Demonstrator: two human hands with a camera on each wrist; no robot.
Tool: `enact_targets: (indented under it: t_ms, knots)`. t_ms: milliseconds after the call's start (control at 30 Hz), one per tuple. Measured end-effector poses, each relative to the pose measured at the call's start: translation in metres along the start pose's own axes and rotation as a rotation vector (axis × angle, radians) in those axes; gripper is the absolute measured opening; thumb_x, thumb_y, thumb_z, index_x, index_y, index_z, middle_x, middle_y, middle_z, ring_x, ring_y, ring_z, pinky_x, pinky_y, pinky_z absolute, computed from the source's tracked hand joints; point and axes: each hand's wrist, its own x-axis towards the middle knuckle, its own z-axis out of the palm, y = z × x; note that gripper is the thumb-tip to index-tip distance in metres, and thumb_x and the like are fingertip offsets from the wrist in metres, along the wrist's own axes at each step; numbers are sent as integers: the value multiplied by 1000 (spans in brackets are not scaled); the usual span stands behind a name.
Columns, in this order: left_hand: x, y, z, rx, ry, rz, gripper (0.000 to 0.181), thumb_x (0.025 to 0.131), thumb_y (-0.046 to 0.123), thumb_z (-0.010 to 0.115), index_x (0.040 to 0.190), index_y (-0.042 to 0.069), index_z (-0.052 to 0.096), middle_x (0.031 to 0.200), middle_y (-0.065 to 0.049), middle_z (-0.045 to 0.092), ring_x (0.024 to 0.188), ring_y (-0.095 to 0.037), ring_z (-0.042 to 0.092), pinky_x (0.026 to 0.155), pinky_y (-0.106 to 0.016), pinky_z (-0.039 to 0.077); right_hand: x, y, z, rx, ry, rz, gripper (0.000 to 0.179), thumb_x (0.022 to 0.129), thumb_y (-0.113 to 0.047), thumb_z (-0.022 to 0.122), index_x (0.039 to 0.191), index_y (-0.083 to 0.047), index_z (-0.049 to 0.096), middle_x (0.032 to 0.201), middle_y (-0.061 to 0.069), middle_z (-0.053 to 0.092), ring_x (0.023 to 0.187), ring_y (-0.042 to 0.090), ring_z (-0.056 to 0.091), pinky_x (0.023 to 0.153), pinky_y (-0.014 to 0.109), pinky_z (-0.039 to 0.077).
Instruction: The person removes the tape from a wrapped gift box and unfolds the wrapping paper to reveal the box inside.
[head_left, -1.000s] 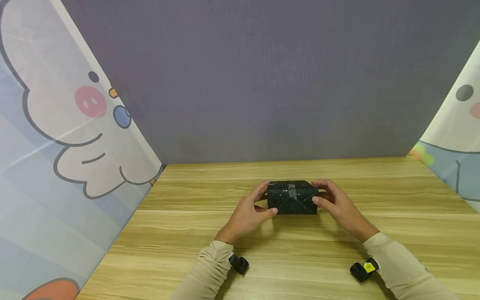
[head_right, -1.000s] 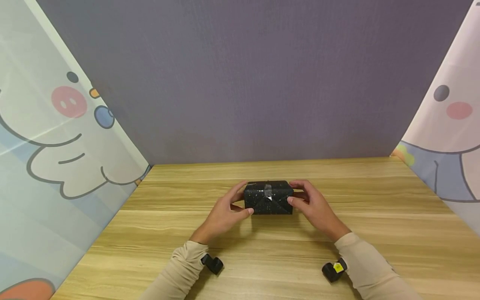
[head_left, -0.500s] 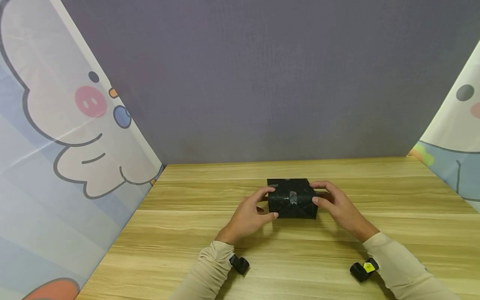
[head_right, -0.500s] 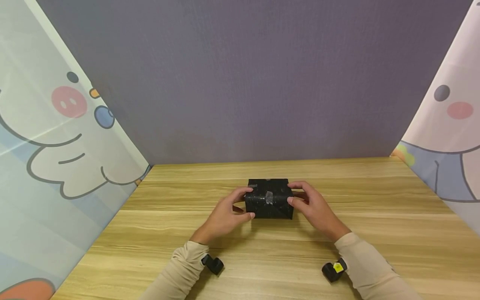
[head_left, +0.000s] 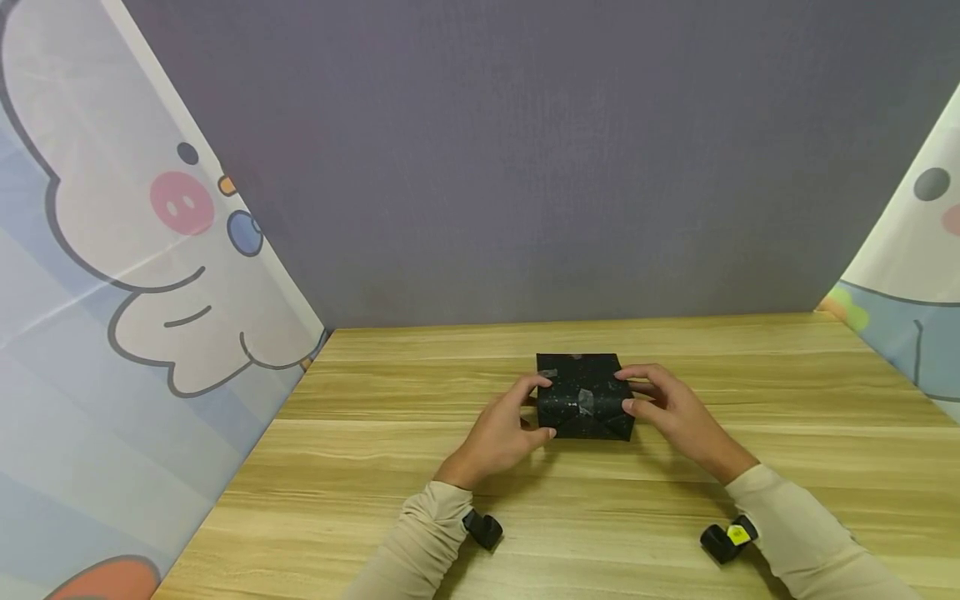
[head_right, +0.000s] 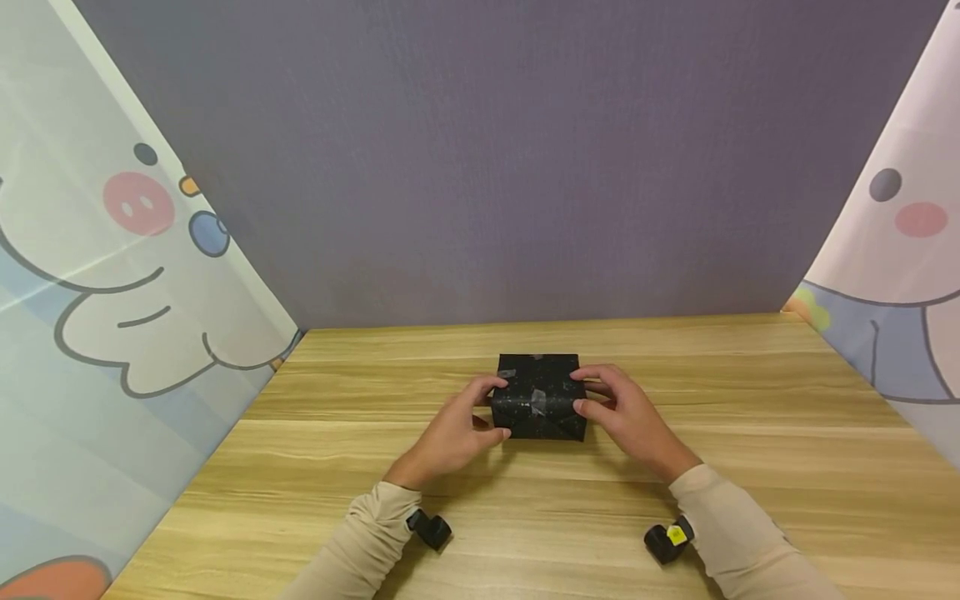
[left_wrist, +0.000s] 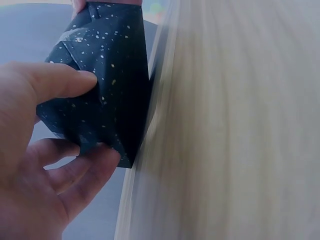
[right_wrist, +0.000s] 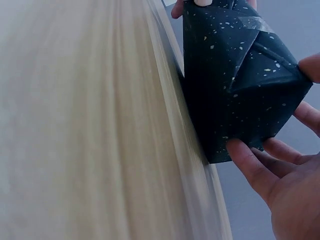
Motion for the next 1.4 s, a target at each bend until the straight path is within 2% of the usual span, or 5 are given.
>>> enact_targets:
  t_ms: [167,467,700,1100,1400]
  knots:
    - [1,2,1,49,-7,7,69,90,25,79,148,33,42,146,-2,52,81,-11,63,71,-31,50,1,0,1,-24,9,-8,34,102,-8,58,136,-2,54,140,20,47,127,47,48,89,17,48]
    - [4,3,5,58,-17,22,69,91,22,77,151,30,43,152,-3,46,119,-16,61,91,-34,52,2,-1,2,-103,28,22,30,98,-3,62,129,-4,61,141,18,47,125,43,52,93,30,50]
    - [3,2,5,1,-32,9,62,93,26,75,149,29,48,158,-9,35,118,-13,60,90,-31,52,2,-4,2,-141,34,44,30,96,-4,64,126,-3,62,143,21,45,123,45,52,91,55,50]
    - [6,2,7,-30,10,-37,57,92,25,76,143,33,54,153,-5,45,99,-8,67,81,-26,53,5,-12,9,-146,34,68,27,97,-7,65,123,-2,63,150,29,34,132,49,41,98,64,42]
    - [8,1,8,27,3,-39,56,91,27,77,143,31,55,158,-3,38,96,-3,66,77,-25,52,7,-19,23,-298,39,32,21,93,-18,73,113,-13,68,158,27,26,137,54,33,96,72,36]
